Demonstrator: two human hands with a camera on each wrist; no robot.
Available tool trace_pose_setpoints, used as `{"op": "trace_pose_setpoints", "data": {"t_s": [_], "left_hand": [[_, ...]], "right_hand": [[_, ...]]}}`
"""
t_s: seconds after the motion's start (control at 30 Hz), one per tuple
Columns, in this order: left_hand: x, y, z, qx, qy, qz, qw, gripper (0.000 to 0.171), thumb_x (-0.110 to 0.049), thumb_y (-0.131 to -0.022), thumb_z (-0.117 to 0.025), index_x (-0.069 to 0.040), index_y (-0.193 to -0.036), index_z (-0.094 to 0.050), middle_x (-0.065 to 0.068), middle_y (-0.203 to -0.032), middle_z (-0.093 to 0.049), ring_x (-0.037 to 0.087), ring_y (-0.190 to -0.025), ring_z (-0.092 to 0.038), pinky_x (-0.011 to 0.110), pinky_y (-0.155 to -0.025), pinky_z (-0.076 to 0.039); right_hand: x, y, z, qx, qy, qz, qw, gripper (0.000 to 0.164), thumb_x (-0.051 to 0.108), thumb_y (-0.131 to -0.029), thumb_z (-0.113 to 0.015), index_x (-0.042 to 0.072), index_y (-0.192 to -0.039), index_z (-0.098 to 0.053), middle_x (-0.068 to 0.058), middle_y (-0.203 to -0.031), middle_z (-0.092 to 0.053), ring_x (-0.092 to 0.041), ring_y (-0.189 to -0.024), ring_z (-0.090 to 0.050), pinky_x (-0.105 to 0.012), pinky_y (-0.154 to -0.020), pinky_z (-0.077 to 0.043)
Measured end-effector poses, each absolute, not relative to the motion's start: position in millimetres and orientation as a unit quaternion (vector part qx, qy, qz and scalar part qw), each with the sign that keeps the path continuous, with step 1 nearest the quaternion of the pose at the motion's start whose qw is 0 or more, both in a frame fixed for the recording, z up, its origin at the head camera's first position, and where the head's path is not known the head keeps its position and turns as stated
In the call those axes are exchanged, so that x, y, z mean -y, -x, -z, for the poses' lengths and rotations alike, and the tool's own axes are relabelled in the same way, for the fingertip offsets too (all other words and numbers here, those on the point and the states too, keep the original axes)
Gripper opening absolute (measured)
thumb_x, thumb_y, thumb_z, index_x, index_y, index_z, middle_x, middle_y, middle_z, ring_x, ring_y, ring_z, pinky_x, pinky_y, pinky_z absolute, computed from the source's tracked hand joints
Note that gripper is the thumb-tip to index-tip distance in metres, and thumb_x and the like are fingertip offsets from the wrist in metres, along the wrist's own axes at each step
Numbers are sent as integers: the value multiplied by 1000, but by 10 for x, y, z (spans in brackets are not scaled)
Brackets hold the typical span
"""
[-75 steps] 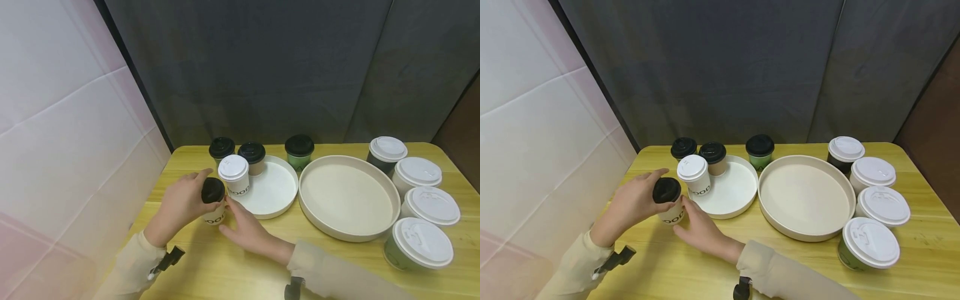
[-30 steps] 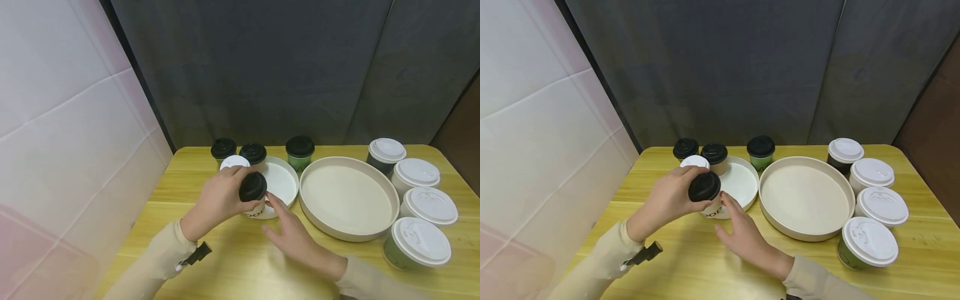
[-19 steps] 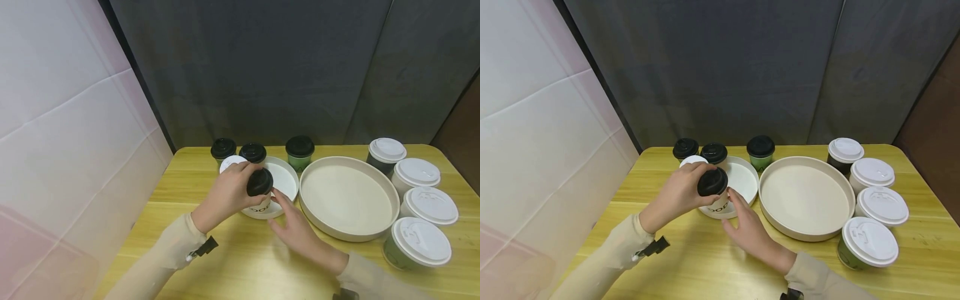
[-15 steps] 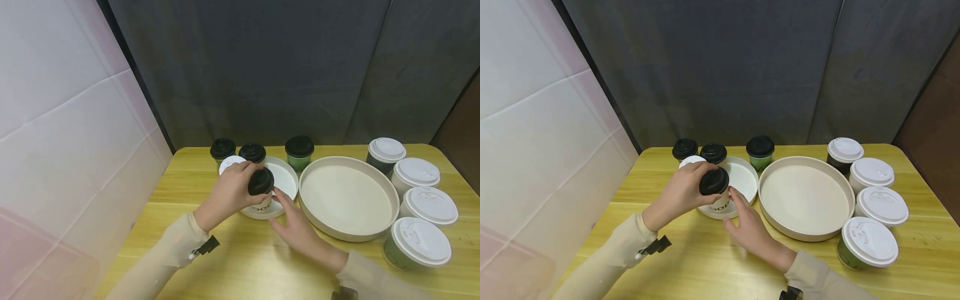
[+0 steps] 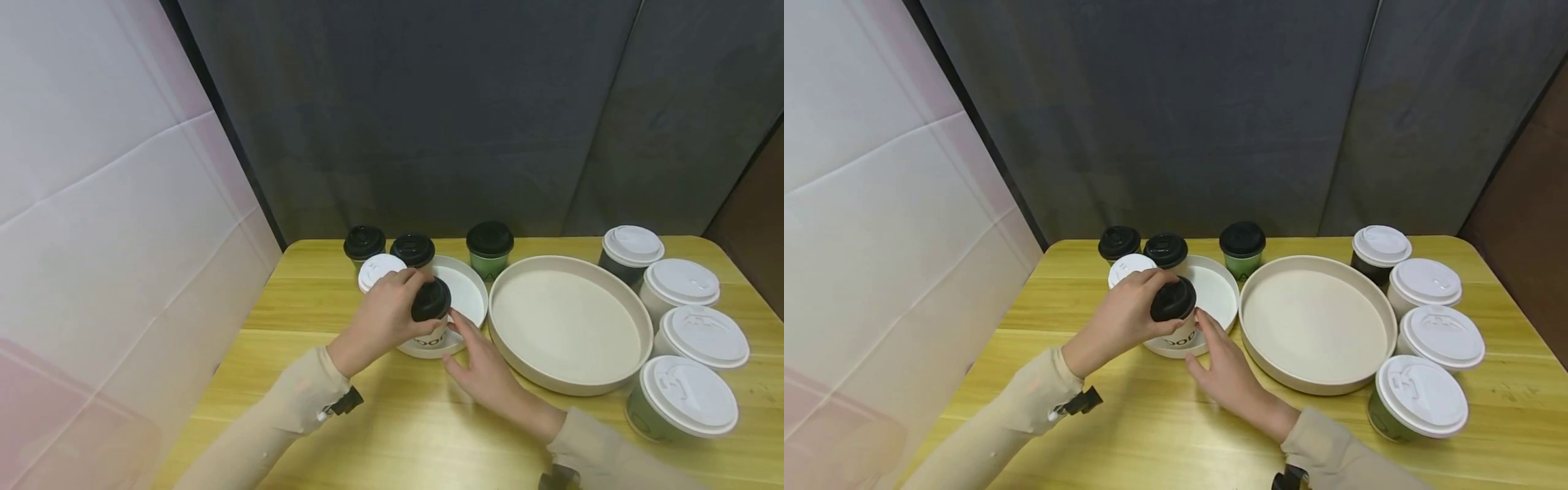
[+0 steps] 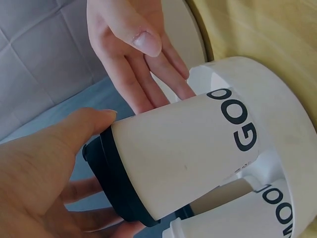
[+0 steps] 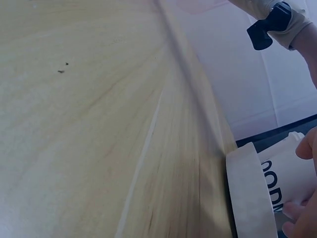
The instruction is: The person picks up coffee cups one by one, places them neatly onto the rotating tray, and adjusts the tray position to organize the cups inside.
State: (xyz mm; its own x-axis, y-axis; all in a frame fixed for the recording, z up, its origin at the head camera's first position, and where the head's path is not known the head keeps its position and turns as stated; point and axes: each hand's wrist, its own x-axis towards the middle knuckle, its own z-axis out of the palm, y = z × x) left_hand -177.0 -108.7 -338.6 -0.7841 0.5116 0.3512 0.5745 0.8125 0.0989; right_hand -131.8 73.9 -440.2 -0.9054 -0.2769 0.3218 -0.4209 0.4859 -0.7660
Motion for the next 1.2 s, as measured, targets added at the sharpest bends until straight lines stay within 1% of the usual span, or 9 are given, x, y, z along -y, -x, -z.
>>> {"op": "trace_pose_setpoints", "data": {"t_s": [0.2,0.5,0.67,0.93,1.2], "left_hand": [[1075,1758,3411,944,279,98,149,67,-46,-71,-86,-10,-122,-61,8,-120,-68,25,-101,-67,37,-90,-57],[1067,1758,3446,946,273,96,145,65,-45,-71,-86,-10,-121,-62,8,-119,-69,25,-100,-67,37,-88,-57],[1070,1765,3472,945,275,91,153,65,-45,-71,-86,-10,-120,-63,7,-118,-69,24,-99,-67,37,-86,-57],[1068,1757,3490,946,273,89,151,65,-46,-72,-85,-9,-121,-62,8,-119,-68,25,-99,-67,38,-87,-57],[1052,1747,3508,948,268,78,155,67,-47,-72,-84,-9,-123,-62,11,-120,-67,28,-103,-63,40,-88,-55]], "right_hand": [[-741,1325,4430,860,-202,-463,76,79,11,-88,-67,11,-156,-27,-11,-155,-43,-30,-132,-55,-55,-110,-42],[-742,1333,4462,859,-207,-461,83,78,10,-87,-69,5,-154,-31,-13,-151,-48,-30,-129,-57,-52,-110,-43],[-745,1337,4475,859,-207,-461,79,77,11,-87,-68,5,-154,-30,-14,-151,-48,-31,-130,-57,-53,-110,-43],[-746,1337,4491,865,-204,-453,73,78,13,-88,-68,7,-155,-29,-13,-152,-46,-31,-130,-57,-53,-109,-44],[-748,1328,4500,867,-206,-447,74,80,13,-87,-67,7,-156,-27,-13,-152,-46,-31,-130,-57,-51,-108,-45]]}}
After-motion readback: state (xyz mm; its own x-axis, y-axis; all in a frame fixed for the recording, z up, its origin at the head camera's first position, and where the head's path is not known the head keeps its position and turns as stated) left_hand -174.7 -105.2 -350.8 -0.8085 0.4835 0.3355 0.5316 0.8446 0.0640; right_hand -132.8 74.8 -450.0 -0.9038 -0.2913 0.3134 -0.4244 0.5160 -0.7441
